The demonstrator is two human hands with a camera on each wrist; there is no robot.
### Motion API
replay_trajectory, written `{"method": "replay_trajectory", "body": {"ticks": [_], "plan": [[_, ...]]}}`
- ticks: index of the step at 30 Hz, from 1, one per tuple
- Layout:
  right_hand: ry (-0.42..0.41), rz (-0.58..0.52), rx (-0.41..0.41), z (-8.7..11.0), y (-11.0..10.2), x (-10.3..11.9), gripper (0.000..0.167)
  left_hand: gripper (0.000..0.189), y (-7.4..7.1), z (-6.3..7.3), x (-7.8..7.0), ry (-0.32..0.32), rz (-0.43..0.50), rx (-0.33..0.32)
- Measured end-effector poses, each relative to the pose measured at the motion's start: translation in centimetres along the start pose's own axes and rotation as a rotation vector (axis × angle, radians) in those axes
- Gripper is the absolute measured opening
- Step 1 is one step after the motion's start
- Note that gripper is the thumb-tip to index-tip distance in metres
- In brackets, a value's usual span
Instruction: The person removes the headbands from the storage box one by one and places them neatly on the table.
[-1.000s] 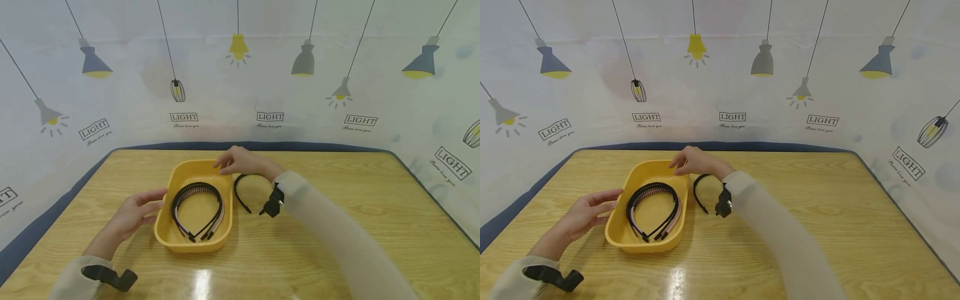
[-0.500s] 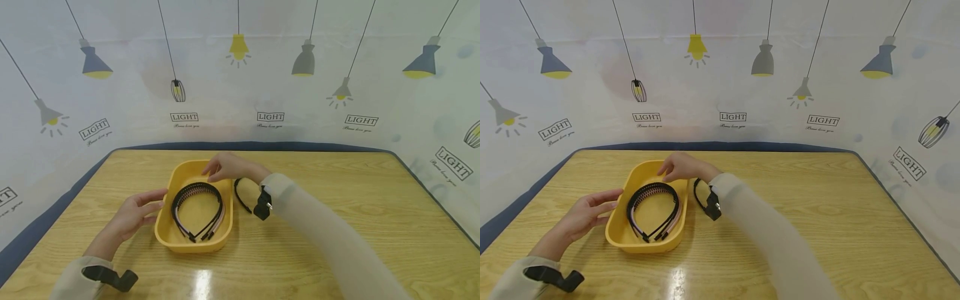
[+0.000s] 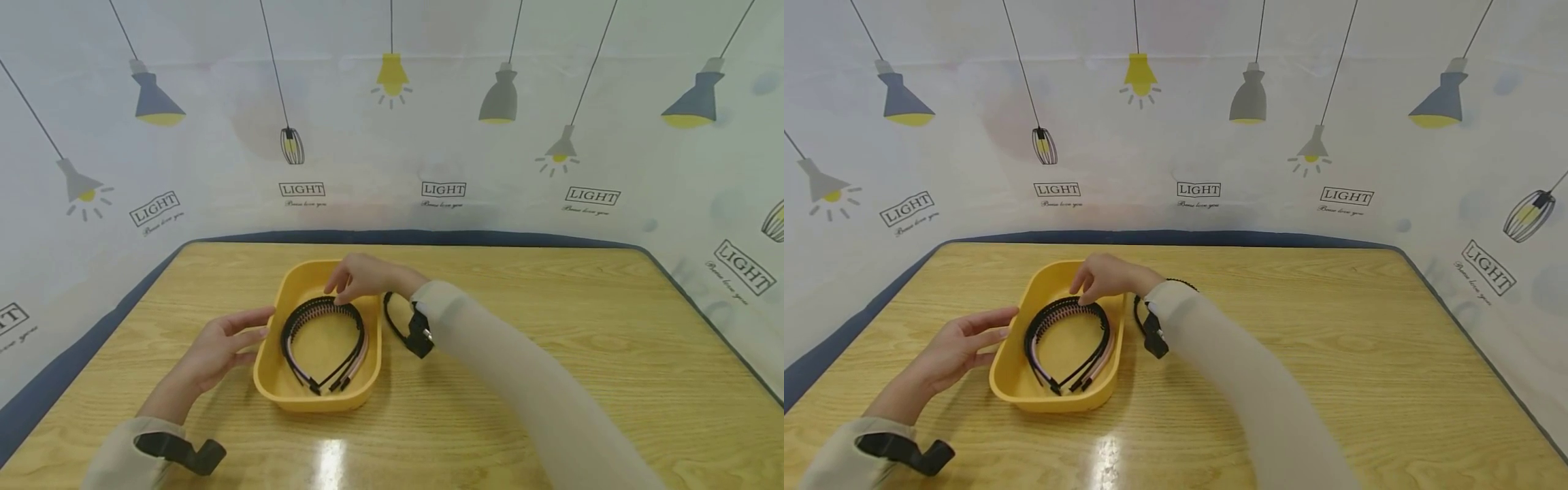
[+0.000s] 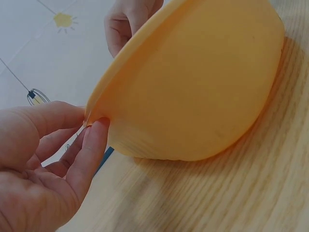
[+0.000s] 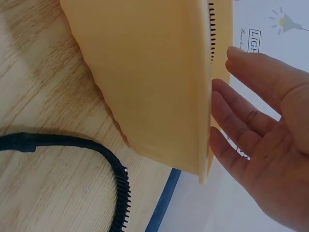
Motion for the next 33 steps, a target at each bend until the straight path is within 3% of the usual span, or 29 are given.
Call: {"method": "replay_trajectory", "body": {"ticks": [6,23,33], "plan": [[0.031,0.01,0.001,-0.3,0.2,0.0,0.029,0.057,0.0,0.1,-0.1,0.007,0.018,0.004],[0.015,0.013,0.043,-1.0,0.8,-1.5,0.029,0.058,-0.1,0.1,-0.1,-0.007,0.001,0.0],[0.043,0.041,0.012,-0.7,1.1,-1.1,0.03,0.058,-0.1,0.1,-0.2,-0.018,0.004,-0.005]]}}
Point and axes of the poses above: each hand's wrist, its own z-axis away from the middle knuckle, its own y-axis out of the palm, x = y × z, the point moved 2 cm from there along -z, towards the middle knuckle
